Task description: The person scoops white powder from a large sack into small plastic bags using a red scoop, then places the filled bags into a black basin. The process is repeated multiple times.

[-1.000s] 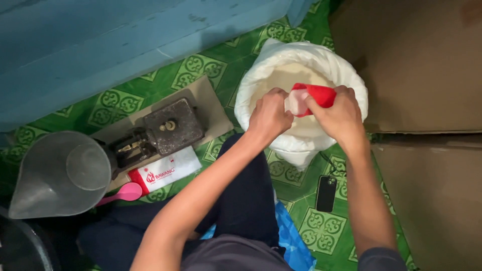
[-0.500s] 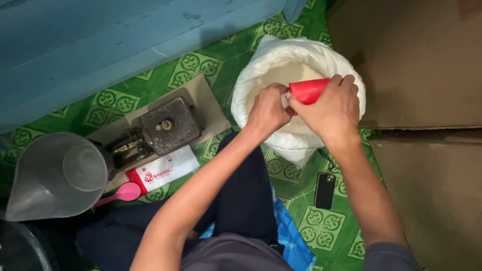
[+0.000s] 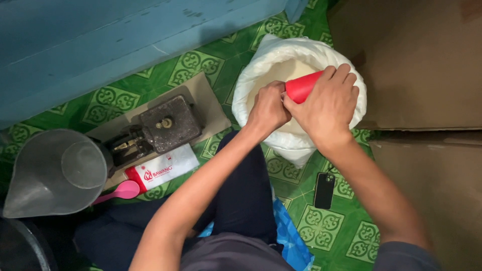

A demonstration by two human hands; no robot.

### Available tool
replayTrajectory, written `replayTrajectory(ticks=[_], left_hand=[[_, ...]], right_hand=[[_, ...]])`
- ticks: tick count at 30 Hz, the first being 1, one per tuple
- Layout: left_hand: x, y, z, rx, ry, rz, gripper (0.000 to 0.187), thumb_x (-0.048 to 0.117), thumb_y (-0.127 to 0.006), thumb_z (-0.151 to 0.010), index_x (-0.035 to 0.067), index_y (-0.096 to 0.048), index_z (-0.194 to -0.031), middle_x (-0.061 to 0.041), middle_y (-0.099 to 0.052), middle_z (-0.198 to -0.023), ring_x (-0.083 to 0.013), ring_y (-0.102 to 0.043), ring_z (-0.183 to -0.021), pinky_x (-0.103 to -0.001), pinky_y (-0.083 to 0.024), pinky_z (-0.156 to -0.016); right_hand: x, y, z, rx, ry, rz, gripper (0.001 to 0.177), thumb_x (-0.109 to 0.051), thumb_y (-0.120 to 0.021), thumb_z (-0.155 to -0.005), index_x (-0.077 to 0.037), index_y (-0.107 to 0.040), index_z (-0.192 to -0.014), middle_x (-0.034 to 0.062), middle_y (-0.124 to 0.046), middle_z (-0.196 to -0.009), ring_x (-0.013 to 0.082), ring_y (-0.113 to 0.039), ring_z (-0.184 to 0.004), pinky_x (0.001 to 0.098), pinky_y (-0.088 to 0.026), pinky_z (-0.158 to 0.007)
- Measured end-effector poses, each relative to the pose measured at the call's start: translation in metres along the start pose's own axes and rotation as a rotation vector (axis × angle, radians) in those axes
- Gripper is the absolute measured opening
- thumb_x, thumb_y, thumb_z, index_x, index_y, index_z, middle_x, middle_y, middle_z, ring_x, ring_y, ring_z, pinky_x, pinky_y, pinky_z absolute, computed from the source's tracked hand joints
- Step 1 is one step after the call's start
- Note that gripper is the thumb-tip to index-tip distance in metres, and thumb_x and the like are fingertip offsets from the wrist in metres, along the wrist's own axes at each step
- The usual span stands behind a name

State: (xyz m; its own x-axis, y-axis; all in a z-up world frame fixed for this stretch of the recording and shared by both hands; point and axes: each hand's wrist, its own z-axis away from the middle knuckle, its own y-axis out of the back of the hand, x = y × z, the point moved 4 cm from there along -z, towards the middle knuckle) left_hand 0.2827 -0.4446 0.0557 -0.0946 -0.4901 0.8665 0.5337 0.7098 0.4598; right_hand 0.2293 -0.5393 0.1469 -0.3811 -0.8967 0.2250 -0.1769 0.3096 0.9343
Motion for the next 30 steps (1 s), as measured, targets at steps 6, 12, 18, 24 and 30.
replayTrajectory(ticks=[6,12,18,24,30], left_hand=[[-0.019,-0.005,-0.003,0.006,-0.073,0.015,0.042,0.015,-0.065,-0.069,0.003,-0.068,-0.109,-0.013,-0.067,-0.109,-0.0398,-0.070,-0.078,-0.051,-0.059,-0.072],[-0.019,0.011,0.012,0.012,-0.087,0.029,0.048,0.013,-0.064,-0.070,0.001,-0.067,-0.116,-0.014,-0.066,-0.118,-0.0345,-0.072,-0.077,-0.047,-0.059,-0.075],[-0.035,0.012,0.013,-0.008,-0.092,0.010,0.050,0.014,-0.066,-0.071,0.006,-0.066,-0.120,-0.008,-0.065,-0.121,-0.0282,-0.074,-0.076,-0.042,-0.060,-0.074],[-0.045,0.003,0.005,-0.033,-0.073,-0.006,0.049,0.014,-0.065,-0.073,0.005,-0.067,-0.121,-0.010,-0.066,-0.121,-0.0321,-0.073,-0.079,-0.043,-0.060,-0.074],[-0.042,0.001,0.005,-0.070,-0.030,-0.097,0.041,0.017,-0.063,-0.076,0.007,-0.069,-0.115,-0.009,-0.063,-0.126,-0.0383,-0.069,-0.099,-0.050,-0.058,-0.086]], right_hand=[[0.019,0.004,-0.008,-0.162,-0.068,-0.227,0.093,-0.076,-0.073,-0.070,0.010,-0.060,-0.103,0.0231,-0.055,-0.096,0.0423,-0.062,-0.089,0.0474,-0.053,-0.073],[0.056,-0.020,-0.006,-0.489,-0.263,-0.511,0.092,-0.073,-0.066,-0.084,0.016,-0.061,-0.106,0.0330,-0.060,-0.109,0.0516,-0.061,-0.101,0.0539,-0.049,-0.084],[0.045,-0.136,0.031,-0.665,-0.241,-0.467,0.095,-0.070,-0.062,-0.083,0.016,-0.056,-0.123,0.0347,-0.055,-0.118,0.0503,-0.057,-0.112,0.0537,-0.050,-0.089],[0.022,-0.118,0.025,-0.373,-0.135,-0.959,0.048,-0.037,-0.062,-0.099,0.005,-0.060,-0.123,0.0289,-0.065,-0.096,0.0472,-0.066,-0.089,0.0505,-0.054,-0.071],[-0.006,-0.109,0.016,-0.442,-0.114,-0.985,0.028,-0.010,-0.067,-0.077,-0.007,-0.065,-0.105,0.0118,-0.069,-0.073,0.0287,-0.070,-0.071,0.0389,-0.055,-0.063]])
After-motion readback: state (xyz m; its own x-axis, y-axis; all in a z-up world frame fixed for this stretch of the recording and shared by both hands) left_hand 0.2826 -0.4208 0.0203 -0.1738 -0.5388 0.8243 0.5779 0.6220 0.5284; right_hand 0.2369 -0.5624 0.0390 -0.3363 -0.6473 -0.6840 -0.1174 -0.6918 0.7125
